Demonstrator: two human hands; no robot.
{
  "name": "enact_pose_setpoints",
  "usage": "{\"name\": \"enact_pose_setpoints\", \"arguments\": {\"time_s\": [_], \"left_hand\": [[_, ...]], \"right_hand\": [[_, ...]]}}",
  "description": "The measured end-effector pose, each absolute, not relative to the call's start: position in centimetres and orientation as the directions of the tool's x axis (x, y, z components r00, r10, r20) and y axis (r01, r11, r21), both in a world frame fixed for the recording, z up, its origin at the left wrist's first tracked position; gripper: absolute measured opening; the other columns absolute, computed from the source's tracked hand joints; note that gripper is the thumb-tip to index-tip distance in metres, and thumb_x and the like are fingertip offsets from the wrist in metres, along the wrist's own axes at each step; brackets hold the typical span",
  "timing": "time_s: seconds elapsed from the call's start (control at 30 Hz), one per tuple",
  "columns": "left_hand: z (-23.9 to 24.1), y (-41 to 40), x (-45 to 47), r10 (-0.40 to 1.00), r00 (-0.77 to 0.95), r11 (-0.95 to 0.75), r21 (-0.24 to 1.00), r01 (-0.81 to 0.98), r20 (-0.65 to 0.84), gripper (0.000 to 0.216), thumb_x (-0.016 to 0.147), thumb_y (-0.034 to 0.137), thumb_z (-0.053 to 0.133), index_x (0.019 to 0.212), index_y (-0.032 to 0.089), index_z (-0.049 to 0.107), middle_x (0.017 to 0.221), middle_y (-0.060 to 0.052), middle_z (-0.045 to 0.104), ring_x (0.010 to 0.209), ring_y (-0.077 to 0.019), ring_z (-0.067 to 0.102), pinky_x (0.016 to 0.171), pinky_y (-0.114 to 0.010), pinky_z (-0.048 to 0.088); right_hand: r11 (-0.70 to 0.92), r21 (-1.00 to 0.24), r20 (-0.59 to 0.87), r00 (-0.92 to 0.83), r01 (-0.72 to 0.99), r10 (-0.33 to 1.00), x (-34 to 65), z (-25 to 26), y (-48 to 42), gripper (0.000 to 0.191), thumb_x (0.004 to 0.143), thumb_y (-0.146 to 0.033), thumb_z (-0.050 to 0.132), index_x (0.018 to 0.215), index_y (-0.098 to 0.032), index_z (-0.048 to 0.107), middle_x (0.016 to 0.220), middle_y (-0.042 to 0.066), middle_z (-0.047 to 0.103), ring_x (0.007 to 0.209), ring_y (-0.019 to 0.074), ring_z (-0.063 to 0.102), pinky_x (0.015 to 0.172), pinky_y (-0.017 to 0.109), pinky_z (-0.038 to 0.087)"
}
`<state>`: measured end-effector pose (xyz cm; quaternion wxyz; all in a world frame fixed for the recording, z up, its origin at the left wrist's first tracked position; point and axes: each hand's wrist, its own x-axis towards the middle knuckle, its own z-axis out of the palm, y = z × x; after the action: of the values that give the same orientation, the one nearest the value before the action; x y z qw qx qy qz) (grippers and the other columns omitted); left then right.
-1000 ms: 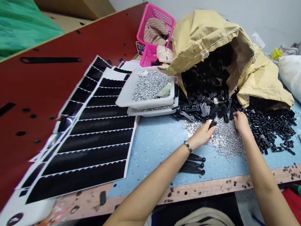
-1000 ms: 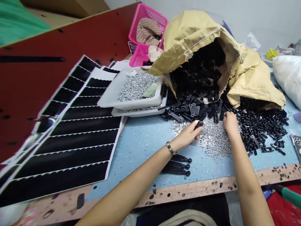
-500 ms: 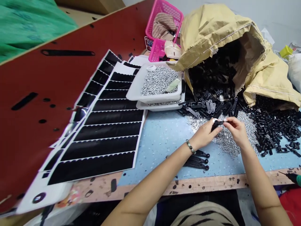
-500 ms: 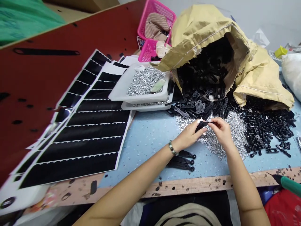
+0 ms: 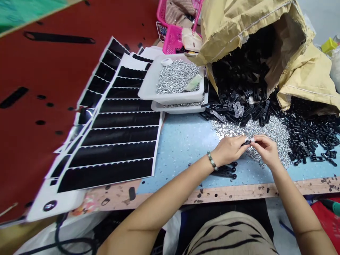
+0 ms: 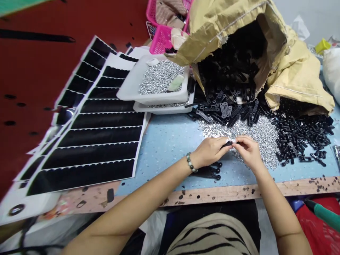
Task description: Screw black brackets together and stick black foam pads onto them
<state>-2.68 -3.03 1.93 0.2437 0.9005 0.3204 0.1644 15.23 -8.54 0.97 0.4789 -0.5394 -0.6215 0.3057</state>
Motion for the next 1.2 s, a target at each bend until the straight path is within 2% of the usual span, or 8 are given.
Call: {"name": "enact_pose_setpoints", "arguments": {"time_s": [0.13,0.23,0.3,0.43,0.6,0.8,1.07,1.2], "left_hand": [[2.1,-3.0,-4.3,0.692,0.720,-0.620,0.553,0.556,0.051,0.027,0.094,0.037,0.043,0.077,0.019,0.052,0.066,0.000,0.058,0.060,-0.0167,0.055,0.057,-0.026,0.036],[1.5,-2.8,-5.1,0.743,0.669,-0.519,0.615,0.594,-0.019,0.021,0.094,0.036,0.042,0.086,0.019,0.052,0.068,0.000,0.057,0.062,-0.0165,0.055,0.059,-0.027,0.037],[0.9,-2.8,-4.9,0.708,0.706,-0.535,0.638,0.554,-0.019,0.018,0.094,0.033,0.041,0.091,0.018,0.052,0.077,-0.002,0.059,0.071,-0.0179,0.056,0.064,-0.028,0.040],[-0.5,-3.2,-3.5,0.484,0.874,-0.678,0.649,0.345,0.042,0.014,0.093,0.027,0.047,0.090,0.017,0.057,0.094,-0.006,0.060,0.088,-0.0190,0.055,0.078,-0.030,0.041],[-1.5,-3.7,-3.0,0.359,0.933,-0.752,0.593,0.287,0.004,0.013,0.091,0.023,0.052,0.097,0.021,0.064,0.096,-0.003,0.061,0.093,-0.0194,0.052,0.086,-0.033,0.035],[-0.8,-3.3,-4.4,0.337,0.937,-0.729,0.603,0.322,-0.093,0.023,0.095,0.022,0.044,0.104,0.024,0.065,0.101,-0.003,0.060,0.099,-0.0195,0.050,0.091,-0.035,0.029],[-0.3,-1.8,-6.2,0.470,0.856,-0.618,0.612,0.493,-0.215,0.014,0.089,0.025,0.054,0.096,0.023,0.066,0.097,-0.001,0.064,0.098,-0.0195,0.055,0.089,-0.033,0.032],[0.3,-1.7,-8.1,0.522,0.819,-0.567,0.621,0.542,-0.238,0.012,0.087,0.024,0.054,0.094,0.023,0.064,0.096,-0.001,0.065,0.095,-0.0189,0.057,0.088,-0.031,0.035]], "right_hand": [[0.159,-0.736,0.171,-0.046,0.658,0.984,15.7,-0.6,-11.5,0.023,0.086,-0.034,0.061,0.104,-0.022,0.060,0.094,0.007,0.065,0.083,0.0211,0.061,0.076,0.038,0.050],[0.188,-0.474,0.130,-0.143,0.860,0.981,15.2,-1.9,-13.1,0.010,0.088,-0.029,0.057,0.084,-0.021,0.062,0.084,0.007,0.062,0.084,0.0231,0.055,0.077,0.039,0.046],[0.176,-0.412,0.140,-0.129,0.894,0.982,15.0,-2.5,-13.7,0.015,0.089,-0.030,0.055,0.079,-0.021,0.060,0.081,0.006,0.060,0.082,0.0227,0.054,0.076,0.039,0.045],[0.134,-0.533,0.276,0.022,0.835,0.961,15.6,-3.0,-14.9,0.021,0.089,-0.036,0.055,0.102,-0.019,0.057,0.091,0.008,0.060,0.084,0.0219,0.055,0.075,0.038,0.048],[0.294,-0.540,0.280,-0.161,0.789,0.946,15.4,-3.7,-17.0,0.019,0.094,-0.023,0.047,0.106,-0.022,0.061,0.095,0.008,0.066,0.088,0.0206,0.059,0.079,0.037,0.049],[0.299,-0.482,0.290,-0.172,0.823,0.941,13.2,-4.4,-17.2,0.020,0.093,-0.020,0.048,0.106,-0.021,0.063,0.101,0.009,0.067,0.091,0.0207,0.059,0.080,0.038,0.049],[0.324,-0.550,0.269,-0.204,0.770,0.941,12.4,-4.2,-14.7,0.020,0.094,-0.021,0.046,0.105,-0.022,0.062,0.103,0.008,0.067,0.096,0.0209,0.059,0.085,0.038,0.049],[0.192,-0.565,0.349,0.021,0.802,0.937,13.0,-2.8,-9.0,0.022,0.094,-0.027,0.043,0.108,-0.018,0.058,0.100,0.011,0.063,0.095,0.0226,0.058,0.083,0.039,0.048]]}}
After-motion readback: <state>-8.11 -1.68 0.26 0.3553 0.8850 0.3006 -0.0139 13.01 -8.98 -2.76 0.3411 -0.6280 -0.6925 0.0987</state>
